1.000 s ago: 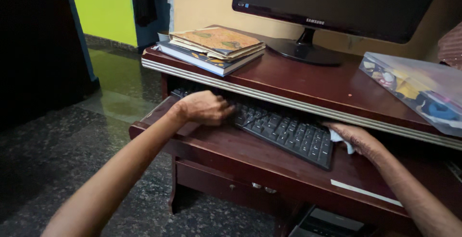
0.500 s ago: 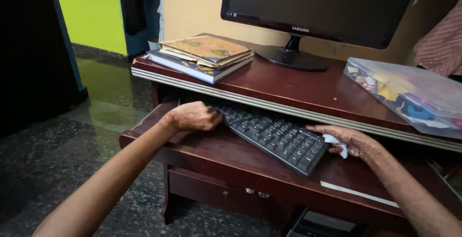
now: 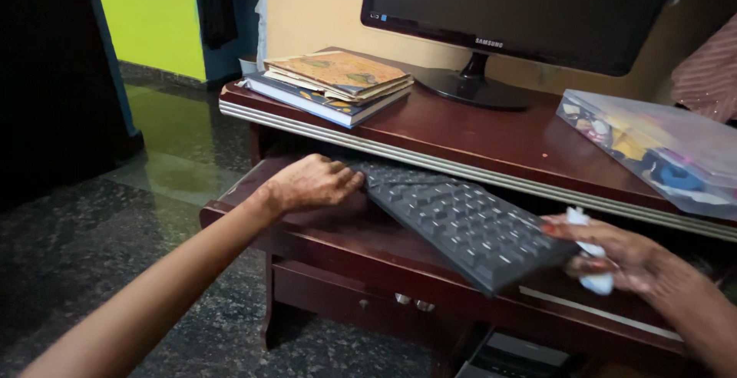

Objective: The person removes a keyboard from a desk, places it on the floor, and wipes it with a white cloth. They then wipe the desk surface with the same cloth.

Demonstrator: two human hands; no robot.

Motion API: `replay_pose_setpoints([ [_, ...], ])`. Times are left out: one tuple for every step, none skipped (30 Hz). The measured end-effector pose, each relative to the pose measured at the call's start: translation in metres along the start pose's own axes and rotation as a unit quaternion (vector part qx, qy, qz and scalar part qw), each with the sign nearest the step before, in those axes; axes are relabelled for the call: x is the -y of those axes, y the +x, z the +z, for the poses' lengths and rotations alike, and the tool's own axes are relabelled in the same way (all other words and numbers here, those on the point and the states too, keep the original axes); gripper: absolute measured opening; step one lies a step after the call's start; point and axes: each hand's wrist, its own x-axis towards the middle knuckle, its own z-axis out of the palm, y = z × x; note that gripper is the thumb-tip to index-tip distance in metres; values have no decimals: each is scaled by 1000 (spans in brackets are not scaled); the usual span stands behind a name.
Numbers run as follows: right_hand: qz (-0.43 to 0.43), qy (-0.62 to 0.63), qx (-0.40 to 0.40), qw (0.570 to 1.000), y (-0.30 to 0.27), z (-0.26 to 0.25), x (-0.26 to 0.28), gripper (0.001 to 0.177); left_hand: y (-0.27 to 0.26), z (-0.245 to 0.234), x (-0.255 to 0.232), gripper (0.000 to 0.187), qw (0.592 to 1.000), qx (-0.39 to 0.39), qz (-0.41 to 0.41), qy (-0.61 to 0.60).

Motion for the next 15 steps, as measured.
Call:
replay_pose_setpoints([
  [3, -21, -21, 1000, -13, -1, -1, 59, 0, -9, -4, 43, 1000, 4, 1, -4],
  [5, -42, -42, 998, -23, -1, -4, 59, 0, -19, -8, 45, 1000, 8, 2, -7],
  [4, -34, -14, 999, -34, -2, -7, 60, -2, -29, -12, 46, 1000, 13, 3, -11],
  [1, -25, 14, 1000, -41, -3, -10, 61, -4, -39, -16, 46, 1000, -4, -2, -9],
  [47, -59, -58, 995, -46, -3, -14, 59, -6, -49, -20, 46, 1000, -22, -6, -8],
  [45, -68, -58, 995, -51, -4, -18, 59, -9, -57, -24, 47, 999, -39, -10, -6],
  [34, -73, -48, 996, -54, -2, -22, 59, -12, -65, -26, 46, 997, -63, -27, 20],
  [27, -74, -38, 996, -56, 1, -27, 60, -17, -71, -27, 45, 994, -88, -44, 47],
  [21, -73, -20, 997, -55, 8, -32, 60, -26, -78, -29, 44, 989, -109, -62, 73],
  [14, -71, 1, 997, -53, 16, -37, 60, -37, -84, -33, 41, 990, -94, -97, 42],
  [9, -69, 22, 997, -54, 26, -43, 61, -50, -91, -37, 39, 988, -77, -131, 12],
  [4, -67, 45, 997, -55, 36, -49, 61, -62, -98, -42, 37, 984, -60, -165, -19],
  [-4, -67, 72, 995, -53, 47, -54, 62, -73, -104, -46, 39, 977, -63, -203, -27],
  [-10, -65, 98, 993, -51, 60, -59, 62, -85, -111, -52, 41, 968, -66, -240, -34],
  [-18, -62, 124, 990, -46, 72, -61, 63, -95, -117, -55, 44, 958, -72, -276, -39],
])
